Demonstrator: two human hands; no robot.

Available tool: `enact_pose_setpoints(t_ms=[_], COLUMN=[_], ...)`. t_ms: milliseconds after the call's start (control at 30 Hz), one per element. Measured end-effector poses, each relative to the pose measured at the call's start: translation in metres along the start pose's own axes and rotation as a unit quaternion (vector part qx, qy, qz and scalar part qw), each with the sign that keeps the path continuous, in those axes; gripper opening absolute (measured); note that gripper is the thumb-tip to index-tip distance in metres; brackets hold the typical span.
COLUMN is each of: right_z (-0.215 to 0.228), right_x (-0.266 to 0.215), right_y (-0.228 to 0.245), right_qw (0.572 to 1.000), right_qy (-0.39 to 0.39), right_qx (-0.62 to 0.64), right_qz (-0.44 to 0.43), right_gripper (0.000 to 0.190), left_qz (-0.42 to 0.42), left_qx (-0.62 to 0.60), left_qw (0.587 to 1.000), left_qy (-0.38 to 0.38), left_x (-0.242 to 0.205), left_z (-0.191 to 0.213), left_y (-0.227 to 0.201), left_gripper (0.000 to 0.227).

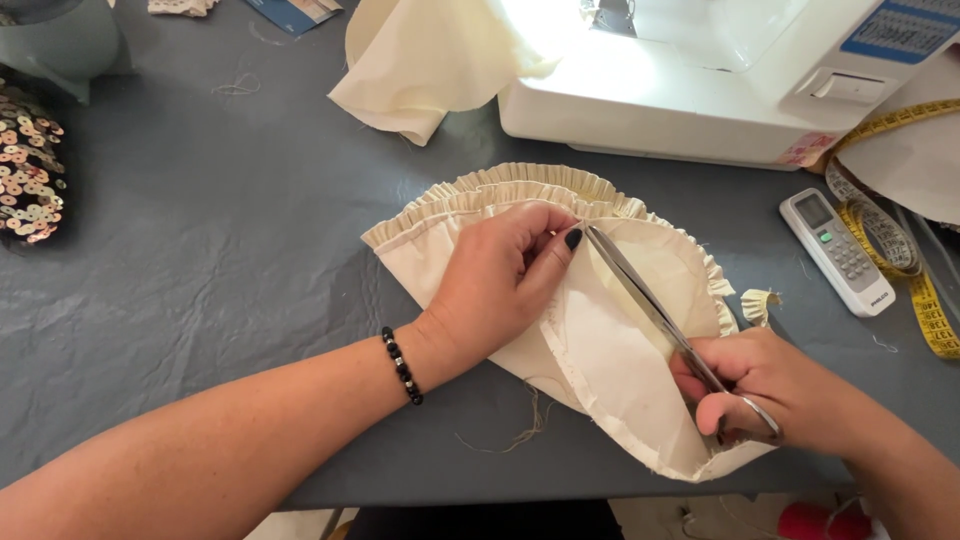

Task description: Trimming excess material from a ruffled fabric piece using scissors at a sewing workstation.

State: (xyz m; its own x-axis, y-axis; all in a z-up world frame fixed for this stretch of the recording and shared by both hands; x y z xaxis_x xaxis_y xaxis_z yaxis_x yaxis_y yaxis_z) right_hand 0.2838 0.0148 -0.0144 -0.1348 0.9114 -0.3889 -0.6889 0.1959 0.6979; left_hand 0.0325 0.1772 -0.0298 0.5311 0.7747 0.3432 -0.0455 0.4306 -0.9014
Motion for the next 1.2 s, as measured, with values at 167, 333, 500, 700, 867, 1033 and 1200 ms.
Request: enact_pose_setpoints(t_ms=[167, 333, 500, 700, 867, 1033, 1200], right_z=[0.001, 0.001, -0.001, 0.000, 0.003, 0.008, 0.002], right_x=[0.001, 0.002, 0.002, 0.002, 0.001, -0.003, -0.002], right_y=[-0.005, -0.005, -0.002, 0.000, -0.007, 0.005, 0.006], right_qw=[1.000, 0.998, 0.999, 1.000, 0.999, 1.000, 0.998], right_qy=[-0.002, -0.006, -0.011, -0.012, -0.008, 0.013, 0.025], right_qx=[-0.021, -0.054, -0.015, -0.013, 0.039, 0.019, -0.040], right_qz=[0.012, 0.010, -0.029, -0.010, -0.021, 0.003, 0.040], right_gripper=[0.056, 0.055, 0.043, 0.045, 0.049, 0.020, 0.079], left_qz=[-0.001, 0.001, 0.010, 0.008, 0.013, 0.011, 0.019], left_qx=[0.002, 0.001, -0.001, 0.005, 0.000, -0.005, -0.010], left_qw=[1.000, 1.000, 1.000, 1.000, 1.000, 1.000, 1.000], left_qy=[-0.003, -0.002, 0.006, -0.001, 0.000, 0.000, 0.008], left_x=[0.000, 0.000, -0.001, -0.001, -0.001, -0.002, -0.002], left_z=[0.000, 0.000, 0.001, 0.000, 0.000, 0.001, 0.000], left_y=[0.000, -0.001, -0.003, -0.001, -0.002, -0.002, -0.002], left_gripper=[0.015, 0.015, 0.015, 0.014, 0.014, 0.015, 0.014])
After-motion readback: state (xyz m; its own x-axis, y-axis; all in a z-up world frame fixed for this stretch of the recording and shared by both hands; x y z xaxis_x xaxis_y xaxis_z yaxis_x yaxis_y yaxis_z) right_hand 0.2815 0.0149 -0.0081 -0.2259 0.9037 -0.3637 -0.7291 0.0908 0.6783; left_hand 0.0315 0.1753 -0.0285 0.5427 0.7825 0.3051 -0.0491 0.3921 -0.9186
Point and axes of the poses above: each hand's wrist, its own x-axis towards the middle knuckle, its own z-axis out of the back of the hand, y = z × x, the point moved 2 cm from there along x, towards the middle knuckle, and after that the axes turned 2 degrees about z, right-handed, at the moved point
